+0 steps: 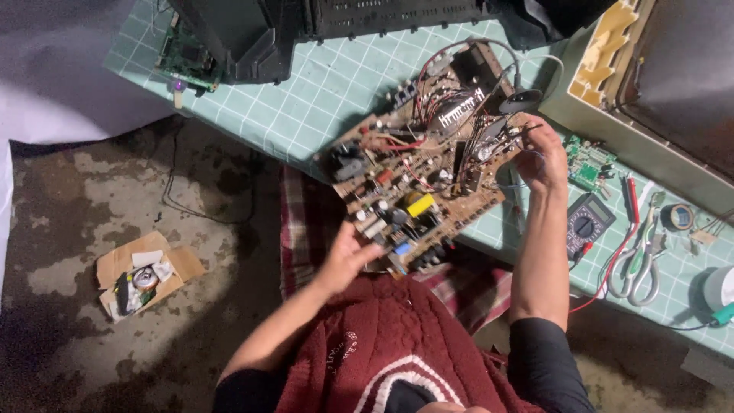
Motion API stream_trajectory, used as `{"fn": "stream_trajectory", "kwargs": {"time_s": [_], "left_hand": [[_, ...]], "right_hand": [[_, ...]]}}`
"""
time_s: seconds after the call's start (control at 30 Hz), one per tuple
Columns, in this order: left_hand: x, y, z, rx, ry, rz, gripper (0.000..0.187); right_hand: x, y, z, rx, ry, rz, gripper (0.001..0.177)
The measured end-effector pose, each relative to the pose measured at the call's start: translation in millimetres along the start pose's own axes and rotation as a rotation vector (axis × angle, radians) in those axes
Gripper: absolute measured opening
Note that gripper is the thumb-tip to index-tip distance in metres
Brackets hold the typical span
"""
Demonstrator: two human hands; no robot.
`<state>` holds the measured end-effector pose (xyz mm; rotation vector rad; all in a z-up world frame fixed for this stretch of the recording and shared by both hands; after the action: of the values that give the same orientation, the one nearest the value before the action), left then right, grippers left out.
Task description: Inspecting a large electronic circuit board and re-installing it into its plastic housing.
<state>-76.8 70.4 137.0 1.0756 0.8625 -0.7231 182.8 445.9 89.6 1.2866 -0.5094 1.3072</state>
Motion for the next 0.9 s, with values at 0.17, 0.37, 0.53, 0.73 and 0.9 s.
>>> {"fn": "stream_trajectory", "kwargs": {"time_s": [0.17,0.37,0.53,0.73,0.9], "left_hand": [[-29,-46,-53,-0.018,0.047,0.087,0.048],[-59,-91,-111,0.010,0.072,0.017,0.052],[-50,-124,-169,-0.007,0.086,-0.012,0.061],[-67,-133,-211,-0.034,0.075,-0.014,0.064],[-55,-150,-246,-0.033,0.068,-0.040,0.064]], "right_hand": [[0,22,-19,-0.044,-0.057,-0.160,0.019],[-3,72,-40,-0.153,0.026,-0.211,0.015],[-12,69,-76,-0.145,0.075,-0.256,0.011],[-31,55,-125,-0.152,0.090,-0.348,0.010],[-24,64,-135,-0.155,0.088,-0.337,0.009]]}}
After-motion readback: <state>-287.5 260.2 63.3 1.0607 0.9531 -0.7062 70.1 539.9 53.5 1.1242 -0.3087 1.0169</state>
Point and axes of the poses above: each hand's wrist, its own z-axis away from the middle knuckle, its own y-axis out of the palm, x = y × z, the point moved 4 cm from there along -z, towards the middle knuckle, and after that the axes turned 11 degrees about -z, right-handed, at the moved point
